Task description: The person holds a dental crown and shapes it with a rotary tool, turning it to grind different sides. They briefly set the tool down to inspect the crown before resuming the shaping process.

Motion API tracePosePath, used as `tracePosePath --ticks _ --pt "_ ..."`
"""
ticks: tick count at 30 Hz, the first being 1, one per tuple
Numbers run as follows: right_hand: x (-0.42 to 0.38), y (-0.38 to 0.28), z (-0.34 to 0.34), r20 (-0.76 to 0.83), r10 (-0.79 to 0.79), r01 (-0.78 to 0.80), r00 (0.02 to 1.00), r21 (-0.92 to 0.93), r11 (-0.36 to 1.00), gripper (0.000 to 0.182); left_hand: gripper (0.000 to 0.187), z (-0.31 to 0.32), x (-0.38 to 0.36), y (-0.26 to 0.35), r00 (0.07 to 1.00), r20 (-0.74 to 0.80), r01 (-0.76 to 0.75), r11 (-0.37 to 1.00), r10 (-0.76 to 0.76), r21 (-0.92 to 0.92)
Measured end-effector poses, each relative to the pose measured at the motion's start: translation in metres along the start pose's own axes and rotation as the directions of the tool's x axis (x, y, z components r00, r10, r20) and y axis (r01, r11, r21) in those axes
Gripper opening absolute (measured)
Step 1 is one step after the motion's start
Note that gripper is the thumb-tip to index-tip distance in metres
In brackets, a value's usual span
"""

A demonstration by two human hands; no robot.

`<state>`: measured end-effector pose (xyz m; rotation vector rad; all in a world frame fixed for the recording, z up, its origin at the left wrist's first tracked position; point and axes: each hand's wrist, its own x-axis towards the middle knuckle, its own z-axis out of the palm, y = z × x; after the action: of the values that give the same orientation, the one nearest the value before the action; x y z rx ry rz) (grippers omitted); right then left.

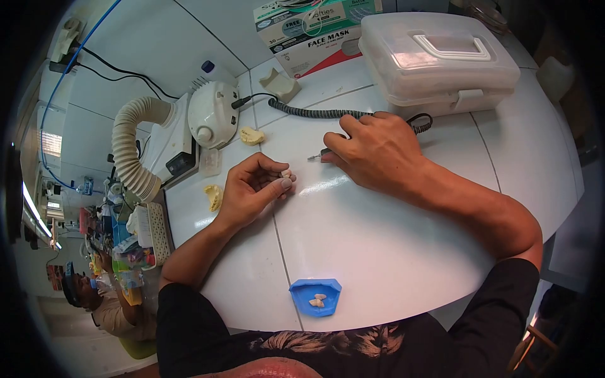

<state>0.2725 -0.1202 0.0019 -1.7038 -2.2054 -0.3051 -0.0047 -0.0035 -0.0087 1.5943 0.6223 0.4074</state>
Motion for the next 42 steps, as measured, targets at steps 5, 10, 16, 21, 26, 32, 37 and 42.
tracePosePath --ticks 5,10,16,21,26,32,37,42 --pt "0.0 0.0 0.002 -0.076 -0.024 0.026 0.997 0.016 1.0 0.033 0.02 -0.001 0.0 0.0 1.0 -0.002 -0.005 1.0 0.005 -0.009" --pt "-0.001 0.001 0.008 -0.151 -0.009 0.017 0.989 0.052 0.999 0.031 0.017 -0.003 -0.001 -0.001 1.0 0.009 -0.02 0.999 0.02 -0.039" --pt "0.002 -0.001 0.005 -0.188 -0.015 0.047 0.982 0.164 0.985 0.034 0.015 -0.002 -0.002 0.001 0.998 0.042 -0.047 0.998 0.05 -0.052" --pt "-0.001 -0.004 0.004 -0.043 -0.017 0.024 0.999 0.17 0.985 0.047 0.013 -0.002 -0.003 0.003 0.999 0.014 -0.031 0.999 0.032 -0.03" --pt "0.003 -0.005 -0.002 0.01 -0.043 0.041 0.999 0.154 0.987 0.055 0.016 0.003 -0.002 0.011 1.0 -0.014 -0.006 0.999 0.005 -0.04" --pt "0.005 -0.005 0.0 0.078 -0.025 0.015 0.997 0.133 0.991 0.053 0.023 0.001 -0.003 0.012 0.999 0.019 0.043 0.999 -0.043 0.005" --pt "0.006 -0.007 -0.007 0.08 -0.045 0.033 0.996 0.138 0.99 0.038 0.023 0.003 -0.004 0.012 1.0 0.009 0.018 0.999 -0.018 -0.026" --pt "0.004 -0.008 -0.004 -0.003 -0.078 0.077 0.997 0.172 0.982 0.027 0.023 0.002 -0.004 0.01 0.999 0.015 0.037 0.997 -0.036 -0.068"
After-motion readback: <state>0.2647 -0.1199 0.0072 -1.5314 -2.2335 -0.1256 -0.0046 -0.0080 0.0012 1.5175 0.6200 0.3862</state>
